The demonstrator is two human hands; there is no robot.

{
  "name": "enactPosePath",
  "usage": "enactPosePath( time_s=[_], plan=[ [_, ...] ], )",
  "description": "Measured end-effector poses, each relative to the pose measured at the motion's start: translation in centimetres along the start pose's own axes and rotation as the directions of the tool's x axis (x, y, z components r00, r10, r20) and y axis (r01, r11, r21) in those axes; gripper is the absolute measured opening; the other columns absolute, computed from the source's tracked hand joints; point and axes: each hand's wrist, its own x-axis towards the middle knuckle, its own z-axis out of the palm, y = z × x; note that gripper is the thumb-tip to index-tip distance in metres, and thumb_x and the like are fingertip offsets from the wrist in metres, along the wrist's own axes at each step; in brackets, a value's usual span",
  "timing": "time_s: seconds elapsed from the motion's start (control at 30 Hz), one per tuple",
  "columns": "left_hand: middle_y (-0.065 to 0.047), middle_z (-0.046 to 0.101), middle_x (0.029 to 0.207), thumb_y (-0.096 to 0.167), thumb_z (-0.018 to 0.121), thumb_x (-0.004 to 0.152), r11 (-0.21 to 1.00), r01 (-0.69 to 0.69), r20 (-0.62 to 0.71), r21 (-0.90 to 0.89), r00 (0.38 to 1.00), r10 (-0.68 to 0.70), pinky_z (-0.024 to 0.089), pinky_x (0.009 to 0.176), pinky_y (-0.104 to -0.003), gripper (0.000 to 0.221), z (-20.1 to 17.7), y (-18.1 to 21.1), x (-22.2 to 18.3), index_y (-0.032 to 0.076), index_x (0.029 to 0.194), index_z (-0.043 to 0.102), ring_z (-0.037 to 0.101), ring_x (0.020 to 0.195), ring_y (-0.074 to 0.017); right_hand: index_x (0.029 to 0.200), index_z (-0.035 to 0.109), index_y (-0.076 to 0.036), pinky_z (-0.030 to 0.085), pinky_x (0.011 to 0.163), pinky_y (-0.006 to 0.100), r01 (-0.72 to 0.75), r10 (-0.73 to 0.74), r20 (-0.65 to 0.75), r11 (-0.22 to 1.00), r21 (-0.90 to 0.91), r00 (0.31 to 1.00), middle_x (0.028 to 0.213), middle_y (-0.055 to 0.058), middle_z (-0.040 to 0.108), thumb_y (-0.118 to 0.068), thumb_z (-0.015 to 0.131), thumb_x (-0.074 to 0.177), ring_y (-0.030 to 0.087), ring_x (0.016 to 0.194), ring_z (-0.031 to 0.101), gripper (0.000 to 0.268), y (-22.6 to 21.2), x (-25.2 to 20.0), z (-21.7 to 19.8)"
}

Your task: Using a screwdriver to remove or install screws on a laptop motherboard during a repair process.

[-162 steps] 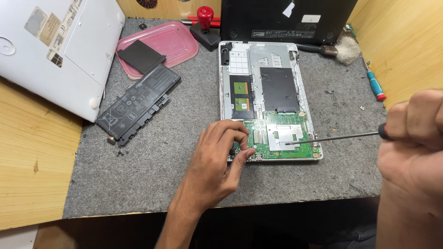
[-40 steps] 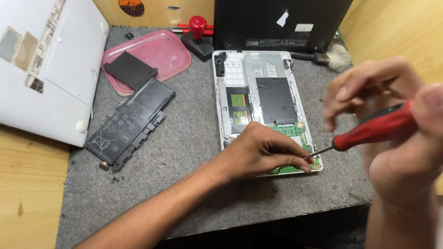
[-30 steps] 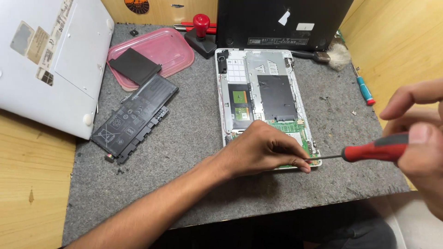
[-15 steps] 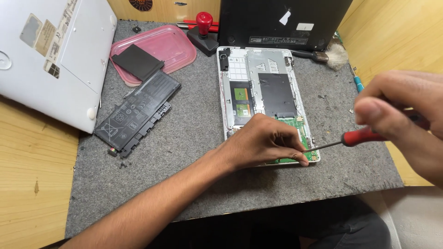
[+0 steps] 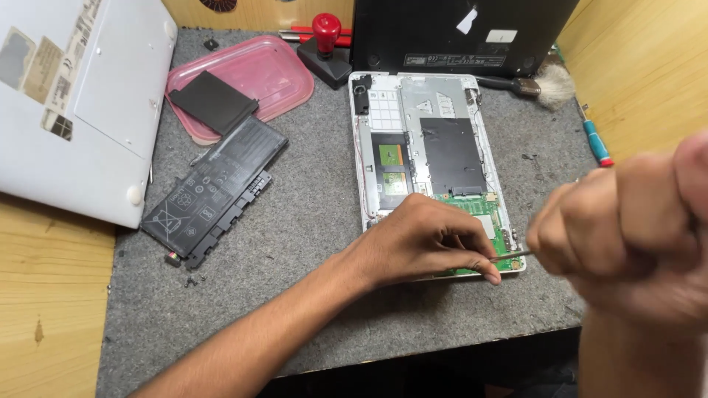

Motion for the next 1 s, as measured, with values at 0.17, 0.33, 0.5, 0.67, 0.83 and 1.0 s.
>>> enactPosePath(
  time_s=[0.17,0.33,0.5,0.67,0.83,1.0],
  plan=[
    [-0.001,0.078,0.096,0.019,0.070,0.096,0.997,-0.070,0.091,0.040,0.994,0.066,0.058,0.076,-0.025,0.011,0.7,-0.6,0.3,0.009,0.101,0.071,0.078,0.086,-0.0141,0.073,0.020,-0.015,0.026,0.053,0.039,-0.421,-0.474,0.797,0.678,0.602,0.375,0.065,0.004,0.025,0.006,0.023,0.115,0.021,0.052,0.032,0.047,2.6,2.7,-5.0],
    [-0.003,0.080,0.111,0.020,0.071,0.100,0.998,-0.005,0.019,0.069,1.000,0.004,0.064,0.091,-0.027,0.030,1.5,-1.6,-0.1,0.015,0.129,0.066,0.081,0.100,-0.0171,0.066,0.051,-0.024,0.014,0.028,0.015,0.136,-0.128,-0.046,0.927,0.349,0.991,0.041,-0.014,0.022,-0.015,0.058,0.080,-0.003,0.030,0.011,0.018,0.4,-1.6,-5.8],
    [-0.004,0.080,0.098,0.017,0.075,0.092,0.998,-0.017,0.019,0.062,1.000,0.016,0.065,0.076,-0.023,0.018,0.7,-0.9,0.2,0.007,0.106,0.075,0.082,0.087,-0.0157,0.118,0.043,-0.001,0.075,0.076,0.045,-0.362,0.096,-0.406,0.664,-0.654,0.909,0.108,0.016,0.049,-0.041,0.029,0.117,0.027,0.106,0.065,0.042,-2.6,-3.6,-6.6],
    [-0.003,0.080,0.096,0.016,0.078,0.090,0.996,-0.034,0.017,0.080,0.999,0.033,0.063,0.074,-0.023,0.018,1.1,-1.4,0.3,0.008,0.106,0.075,0.081,0.085,-0.0145,0.100,0.028,-0.021,0.044,0.070,0.035,-0.119,-0.198,-0.487,0.830,-0.545,0.851,0.077,-0.003,0.025,-0.037,0.034,0.103,0.016,0.069,0.037,0.018,1.0,-4.3,-2.4],
    [0.000,0.080,0.094,0.018,0.078,0.091,0.995,-0.057,0.070,0.077,0.996,0.051,0.059,0.070,-0.023,0.015,1.3,-1.3,-0.2,0.011,0.104,0.075,0.080,0.082,-0.0128,0.062,0.019,-0.025,0.021,0.040,0.024,0.008,-0.077,-0.149,0.907,-0.421,0.986,0.045,-0.011,0.017,-0.042,0.039,0.084,0.009,0.040,0.011,0.035,0.9,-4.1,-4.8],
    [-0.004,0.079,0.099,0.016,0.070,0.097,0.989,-0.092,0.079,0.118,0.993,0.083,0.064,0.079,-0.031,0.014,1.3,-2.4,0.5,0.005,0.106,0.073,0.081,0.087,-0.0196,0.068,0.047,-0.021,0.007,0.033,0.017,0.230,-0.209,-0.103,0.927,0.296,0.973,0.046,-0.015,0.021,-0.018,0.050,0.097,-0.003,0.038,0.005,0.029,0.8,-1.4,-4.9]
  ],
)
